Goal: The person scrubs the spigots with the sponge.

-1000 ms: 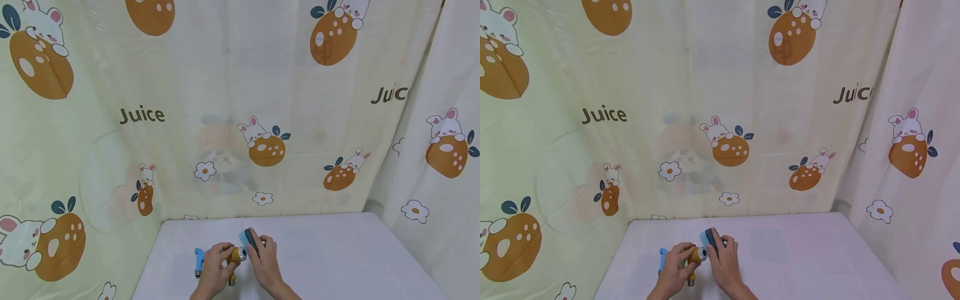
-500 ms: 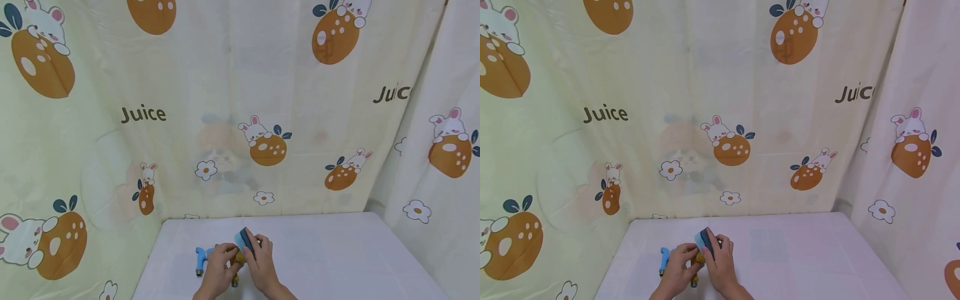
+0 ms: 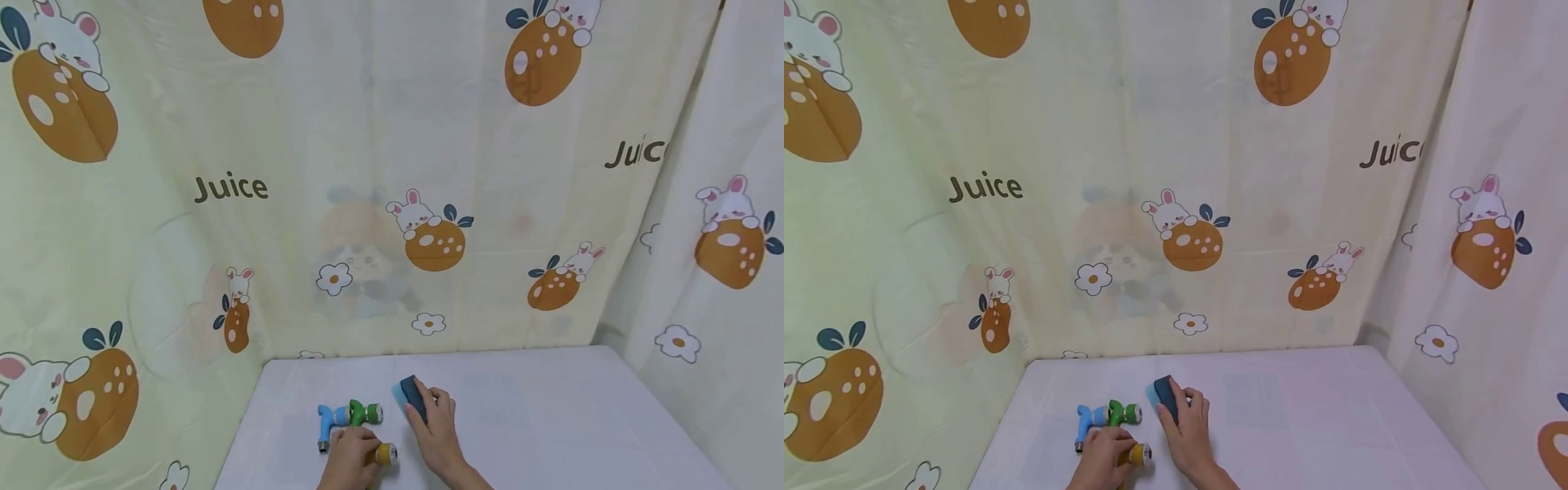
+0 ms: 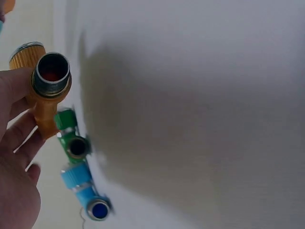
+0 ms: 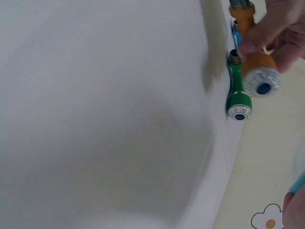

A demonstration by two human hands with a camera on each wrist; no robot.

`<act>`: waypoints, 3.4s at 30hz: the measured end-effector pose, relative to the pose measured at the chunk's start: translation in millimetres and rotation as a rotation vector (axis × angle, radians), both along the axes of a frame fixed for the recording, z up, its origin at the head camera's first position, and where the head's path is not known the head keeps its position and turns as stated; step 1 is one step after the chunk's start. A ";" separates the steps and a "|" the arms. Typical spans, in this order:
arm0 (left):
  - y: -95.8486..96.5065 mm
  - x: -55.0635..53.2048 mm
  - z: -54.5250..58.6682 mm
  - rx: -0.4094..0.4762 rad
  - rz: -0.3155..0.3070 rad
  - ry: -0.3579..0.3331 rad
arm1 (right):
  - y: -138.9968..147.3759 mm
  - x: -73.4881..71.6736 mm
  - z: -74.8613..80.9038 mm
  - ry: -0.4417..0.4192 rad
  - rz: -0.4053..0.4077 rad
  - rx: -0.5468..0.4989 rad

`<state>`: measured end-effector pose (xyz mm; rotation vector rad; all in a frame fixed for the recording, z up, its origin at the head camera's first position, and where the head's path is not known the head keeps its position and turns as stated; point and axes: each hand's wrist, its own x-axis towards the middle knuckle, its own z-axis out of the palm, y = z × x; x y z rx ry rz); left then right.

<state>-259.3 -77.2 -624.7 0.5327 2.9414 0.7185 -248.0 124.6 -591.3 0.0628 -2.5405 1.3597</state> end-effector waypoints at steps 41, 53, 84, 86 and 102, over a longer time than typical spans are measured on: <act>15.6 -38.9 -17.0 -0.194 0.264 0.115 | -1.1 -1.7 -7.2 -0.004 0.024 -0.027; 29.7 -33.2 -18.4 -0.218 0.222 0.215 | -1.9 -0.2 -7.0 -0.019 0.029 -0.032; 17.9 -22.4 57.1 1.161 0.045 -0.469 | -7.9 11.3 8.7 0.190 0.181 -0.129; 15.9 -22.2 56.1 1.166 0.045 -0.469 | -7.9 10.4 8.4 0.196 0.179 -0.114; 8.8 -10.8 56.0 1.126 -0.037 -0.503 | -6.6 11.2 7.9 0.064 0.170 -0.101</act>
